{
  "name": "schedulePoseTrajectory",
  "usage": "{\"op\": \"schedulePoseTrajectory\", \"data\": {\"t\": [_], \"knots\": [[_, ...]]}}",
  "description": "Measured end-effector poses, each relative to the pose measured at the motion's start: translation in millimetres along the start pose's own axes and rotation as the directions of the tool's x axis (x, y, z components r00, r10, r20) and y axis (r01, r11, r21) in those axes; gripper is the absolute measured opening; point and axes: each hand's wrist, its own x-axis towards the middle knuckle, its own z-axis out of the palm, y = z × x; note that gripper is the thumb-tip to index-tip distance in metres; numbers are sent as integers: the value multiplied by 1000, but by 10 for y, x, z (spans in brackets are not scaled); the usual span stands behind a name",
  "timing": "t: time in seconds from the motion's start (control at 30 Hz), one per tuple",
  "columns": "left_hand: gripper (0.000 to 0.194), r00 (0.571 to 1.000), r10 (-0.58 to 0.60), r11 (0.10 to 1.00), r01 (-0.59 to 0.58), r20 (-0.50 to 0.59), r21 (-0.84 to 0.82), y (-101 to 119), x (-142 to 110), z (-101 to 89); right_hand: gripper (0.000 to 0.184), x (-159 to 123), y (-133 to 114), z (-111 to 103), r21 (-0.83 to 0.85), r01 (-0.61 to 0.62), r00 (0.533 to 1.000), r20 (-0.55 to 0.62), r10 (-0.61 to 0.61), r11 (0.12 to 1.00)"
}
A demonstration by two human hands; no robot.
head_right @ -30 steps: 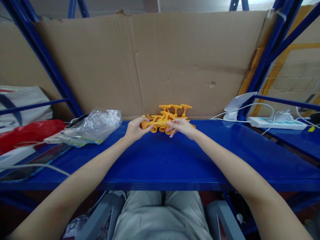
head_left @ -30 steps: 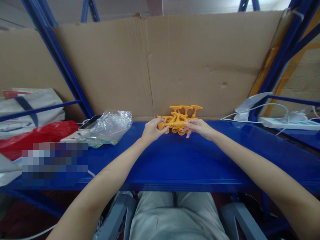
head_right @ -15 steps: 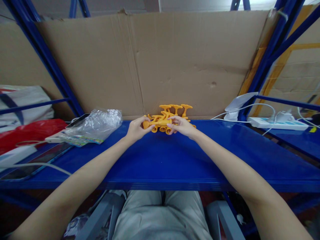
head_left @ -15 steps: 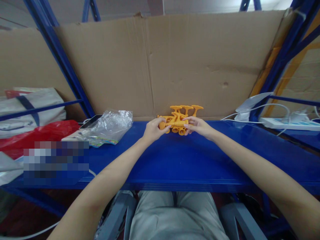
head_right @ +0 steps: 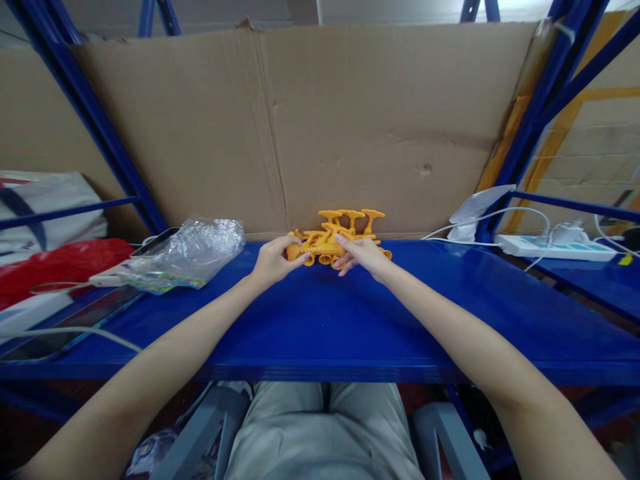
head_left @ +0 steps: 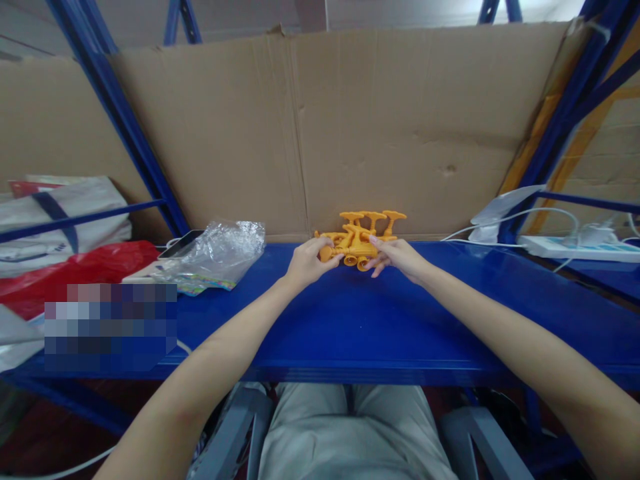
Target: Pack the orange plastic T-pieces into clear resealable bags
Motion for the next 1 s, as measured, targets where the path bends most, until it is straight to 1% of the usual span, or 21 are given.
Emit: {"op": "schedulePoseTrajectory", "data": {"t": [0.13, 0.17, 0.27, 0.33, 0.5, 0.63, 0.8, 0.83, 0.9, 0.97, 1.0], "knots": [[23, 999, -37, 999, 37, 18, 2, 3, 11, 5, 51, -4, -20, -34, -40, 8, 1000, 16, -8, 999], [23, 999, -46, 999, 46, 21, 1, 0, 15, 6, 48, 2, -14, -51, -53, 24, 999, 25, -23, 998], [23, 997, -75, 997, 75, 28, -3, -11, 22, 7, 34, 25, 15, -100, -78, 100, 994, 45, -97, 992], [23, 996, -83, 997, 83, 32, -6, -13, 22, 6, 35, 37, 35, -122, -91, 130, 991, 50, -126, 987], [23, 998, -64, 998, 64, 11, -15, 4, 14, -2, 24, 46, 57, -128, -80, 120, 992, 56, -116, 990], [23, 998, -61, 998, 61, 9, -14, 4, 10, -4, 29, 49, 79, -114, -38, 126, 991, 59, -124, 991], [24, 997, -74, 997, 75, 31, -6, 5, 8, -8, 38, 69, 109, -103, -40, 146, 988, 58, -144, 988], [28, 996, -82, 997, 82, 39, -9, 5, 10, -12, 40, 80, 113, -108, -40, 160, 986, 45, -158, 986], [44, 991, -116, 993, 117, 62, -13, -9, 15, -21, 45, 112, 122, -138, -44, 210, 977, -20, -211, 977], [60, 984, -162, 987, 163, 75, -8, -55, 18, -27, 51, 156, 139, -198, -87, 273, 951, -123, -283, 958], [64, 980, -185, 983, 185, 76, 0, -91, 17, -27, 52, 180, 152, -236, -131, 298, 931, -178, -318, 946]]}}
